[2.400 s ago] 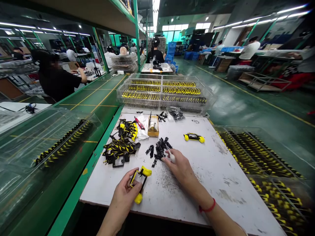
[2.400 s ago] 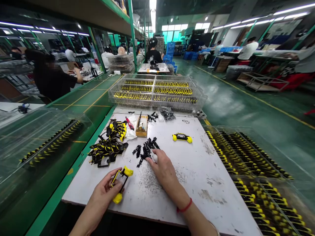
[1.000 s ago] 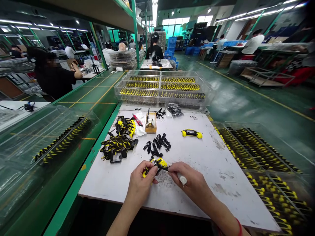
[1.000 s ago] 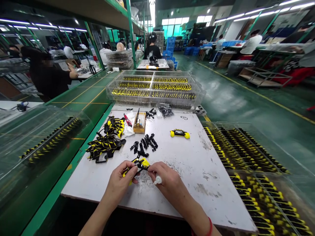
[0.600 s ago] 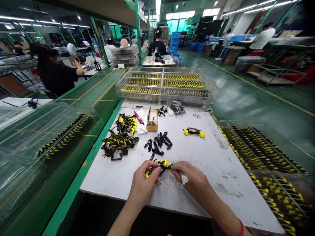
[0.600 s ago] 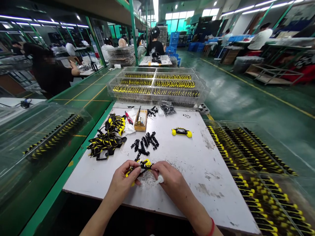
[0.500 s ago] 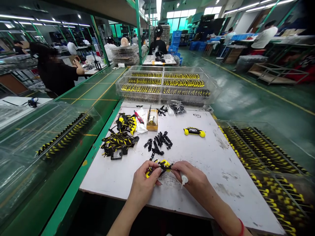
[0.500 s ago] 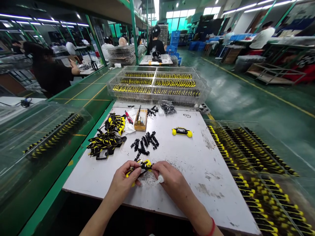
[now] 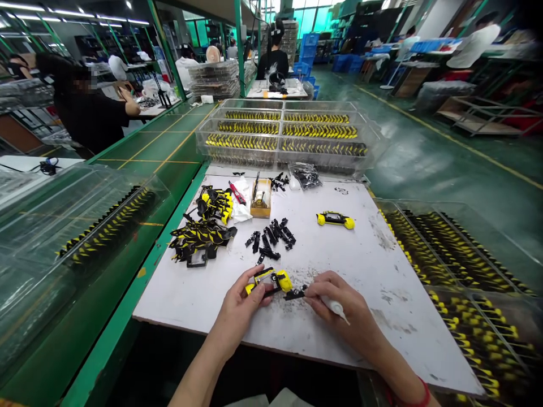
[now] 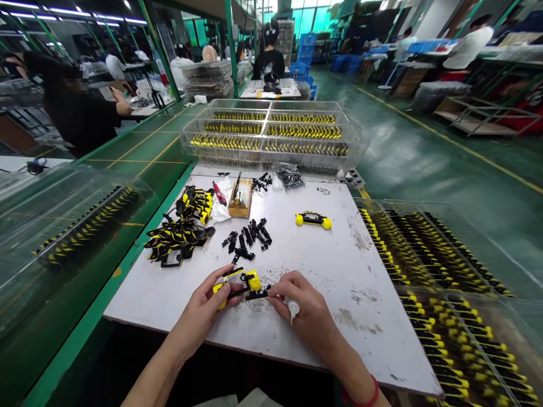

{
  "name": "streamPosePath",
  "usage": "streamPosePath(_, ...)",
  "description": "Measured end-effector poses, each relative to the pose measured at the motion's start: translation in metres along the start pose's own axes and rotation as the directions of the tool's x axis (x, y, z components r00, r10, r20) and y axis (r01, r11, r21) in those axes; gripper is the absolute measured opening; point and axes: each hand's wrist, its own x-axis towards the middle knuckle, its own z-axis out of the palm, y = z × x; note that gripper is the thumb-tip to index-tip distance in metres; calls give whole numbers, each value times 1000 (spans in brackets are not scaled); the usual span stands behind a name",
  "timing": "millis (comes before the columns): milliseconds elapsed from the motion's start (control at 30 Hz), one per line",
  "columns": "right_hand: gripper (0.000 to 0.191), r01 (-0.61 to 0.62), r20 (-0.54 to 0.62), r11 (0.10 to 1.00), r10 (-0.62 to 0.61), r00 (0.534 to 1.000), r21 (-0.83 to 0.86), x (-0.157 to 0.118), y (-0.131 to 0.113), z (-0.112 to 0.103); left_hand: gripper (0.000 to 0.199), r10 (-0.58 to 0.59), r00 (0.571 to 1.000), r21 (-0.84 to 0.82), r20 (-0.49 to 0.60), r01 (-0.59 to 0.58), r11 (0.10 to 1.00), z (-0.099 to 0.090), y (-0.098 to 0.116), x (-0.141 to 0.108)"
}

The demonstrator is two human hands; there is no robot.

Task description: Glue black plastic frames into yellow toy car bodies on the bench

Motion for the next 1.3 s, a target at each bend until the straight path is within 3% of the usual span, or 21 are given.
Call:
streamPosePath(167,14,23,28,1000,-24,999,15,-3,-3,9,56,-23,998,-9,58,24,1000,3,-6,0)
streamPosePath(400,16,42,35,998,-44,998,47,-6,-2,19,48,-7,999,90,48,3,996,12,-2,-6)
streamPosePath(667,14,13,42,1000,-15,999,27,-3,-1,20,39,59,995,137,82,-70,988,13,0,-9)
streamPosePath(1300,16,51,122,995,-41,992,-87,-1,0,19,40,16,997,138,82,-27,990,13,1,-6)
